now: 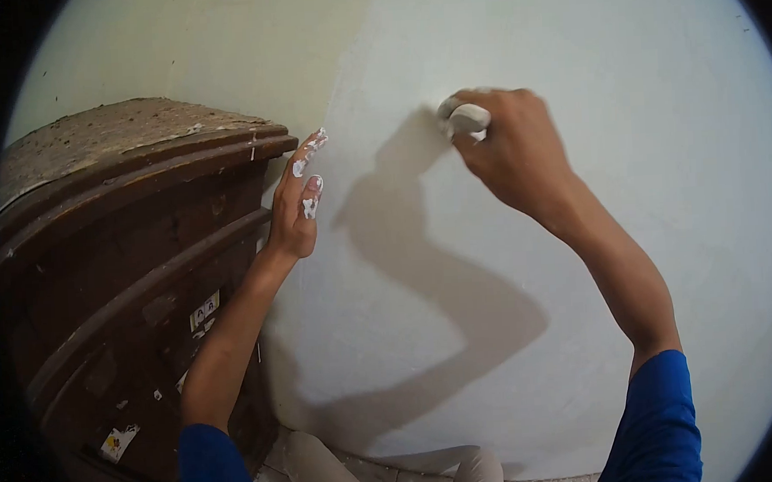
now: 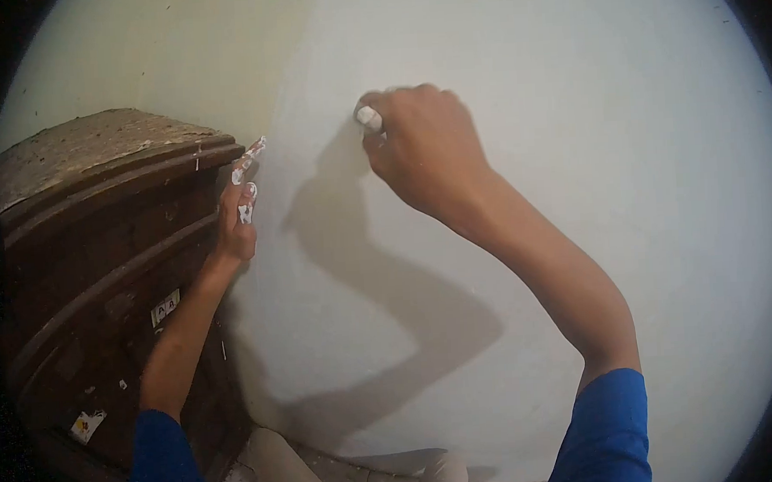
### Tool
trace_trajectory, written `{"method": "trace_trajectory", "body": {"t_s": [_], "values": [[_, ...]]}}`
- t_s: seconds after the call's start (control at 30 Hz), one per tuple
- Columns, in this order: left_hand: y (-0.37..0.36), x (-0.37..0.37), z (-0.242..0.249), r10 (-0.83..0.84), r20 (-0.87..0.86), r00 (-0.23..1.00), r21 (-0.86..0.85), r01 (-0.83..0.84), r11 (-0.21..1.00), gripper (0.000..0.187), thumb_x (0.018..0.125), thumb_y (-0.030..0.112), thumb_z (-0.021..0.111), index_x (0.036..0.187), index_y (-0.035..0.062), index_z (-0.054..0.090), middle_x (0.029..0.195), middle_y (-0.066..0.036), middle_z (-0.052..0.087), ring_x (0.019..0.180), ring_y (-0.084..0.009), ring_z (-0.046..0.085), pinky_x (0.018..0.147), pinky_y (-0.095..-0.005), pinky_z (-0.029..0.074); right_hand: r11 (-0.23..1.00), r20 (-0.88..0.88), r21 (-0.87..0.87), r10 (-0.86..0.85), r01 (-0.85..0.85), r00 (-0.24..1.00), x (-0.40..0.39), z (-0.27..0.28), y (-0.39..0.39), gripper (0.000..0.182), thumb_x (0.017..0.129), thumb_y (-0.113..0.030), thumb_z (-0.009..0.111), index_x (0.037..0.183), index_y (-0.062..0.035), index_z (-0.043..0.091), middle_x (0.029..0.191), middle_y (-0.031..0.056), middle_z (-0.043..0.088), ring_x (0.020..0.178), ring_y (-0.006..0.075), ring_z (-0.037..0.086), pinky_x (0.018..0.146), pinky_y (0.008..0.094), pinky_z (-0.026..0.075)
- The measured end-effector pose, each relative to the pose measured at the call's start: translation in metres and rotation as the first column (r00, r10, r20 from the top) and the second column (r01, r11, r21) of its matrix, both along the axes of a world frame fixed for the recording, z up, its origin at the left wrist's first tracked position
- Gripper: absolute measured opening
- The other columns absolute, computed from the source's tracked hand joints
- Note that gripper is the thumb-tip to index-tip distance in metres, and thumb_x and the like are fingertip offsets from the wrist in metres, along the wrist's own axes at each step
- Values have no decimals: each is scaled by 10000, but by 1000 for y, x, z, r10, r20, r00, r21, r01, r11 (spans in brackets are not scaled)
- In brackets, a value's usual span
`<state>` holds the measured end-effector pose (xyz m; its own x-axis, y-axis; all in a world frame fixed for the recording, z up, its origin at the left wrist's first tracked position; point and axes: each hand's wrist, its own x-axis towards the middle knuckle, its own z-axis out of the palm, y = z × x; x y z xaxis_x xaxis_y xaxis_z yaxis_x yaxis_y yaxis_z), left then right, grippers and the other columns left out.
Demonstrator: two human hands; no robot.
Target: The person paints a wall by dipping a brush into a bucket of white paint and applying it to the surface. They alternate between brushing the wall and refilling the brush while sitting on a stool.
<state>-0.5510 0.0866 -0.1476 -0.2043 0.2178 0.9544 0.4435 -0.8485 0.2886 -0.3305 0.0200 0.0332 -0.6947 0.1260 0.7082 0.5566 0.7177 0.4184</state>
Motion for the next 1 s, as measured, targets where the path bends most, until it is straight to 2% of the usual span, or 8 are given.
{"method": "trace_trajectory", "body": {"t_s": [0.27,0.4,0.53,0.63,0.77,0.83,0.93,1.0], "values": [[3,-7,-7,58,0,998,84,-58,995,459,962,241,322,1319,-33,411,1333,-201,463,1254,-328,425,1061,-373,294,932,545,336,-307,132,780,-13,-132,13,189,717,-54,642,904,-77,654,740,125,619,674,265,638,620,356,516],[29,-11,-20,-391,122,912,83,384,920,518,980,332,283,1347,-19,383,1380,-167,423,1288,-293,389,1101,-373,253,886,220,-458,37,70,975,-20,-76,16,167,708,-20,644,864,-66,679,753,151,665,682,277,656,641,348,519],[28,-19,-6,-747,232,623,55,758,650,630,968,448,233,1371,-25,336,1423,-160,361,1341,-269,307,1150,-403,173,988,-114,-141,48,-64,992,-19,-6,21,112,715,-105,651,816,-56,662,681,168,624,674,355,611,608,417,493],[23,-17,0,-842,284,458,88,862,499,647,969,457,218,1371,-36,332,1430,-167,351,1345,-273,300,1149,-402,167,969,-1,243,51,-49,999,-13,-13,10,217,699,-63,627,915,-67,635,796,152,620,713,328,608,566,404,488],[43,-13,-11,-717,248,652,39,733,680,640,970,455,216,1373,-27,340,1427,-167,357,1340,-272,311,1141,-390,173,912,393,410,-188,12,900,0,-113,34,210,720,-97,603,907,-5,593,883,160,607,772,289,628,525,354,519],[38,-8,-15,-573,254,779,-13,595,804,612,982,427,207,1381,-18,339,1415,-163,379,1331,-266,329,1126,-375,198,983,591,111,-181,144,786,-3,-135,15,225,713,-49,617,935,-15,635,955,184,644,765,290,650,576,375,536],[14,-2,-7,-250,93,964,56,246,968,553,970,359,241,1282,-49,447,1329,-198,464,1275,-310,403,1085,-387,265,892,276,-450,101,35,956,-15,-100,16,145,718,-31,612,855,-30,660,801,169,663,688,291,655,605,371,525],[12,-5,-3,-69,7,998,171,67,983,524,957,322,262,1208,-69,504,1264,-222,511,1232,-342,448,1057,-403,305,914,117,-405,58,-6,991,-23,-72,30,137,715,-32,609,836,-41,671,728,170,654,659,310,648,631,365,512]]}}
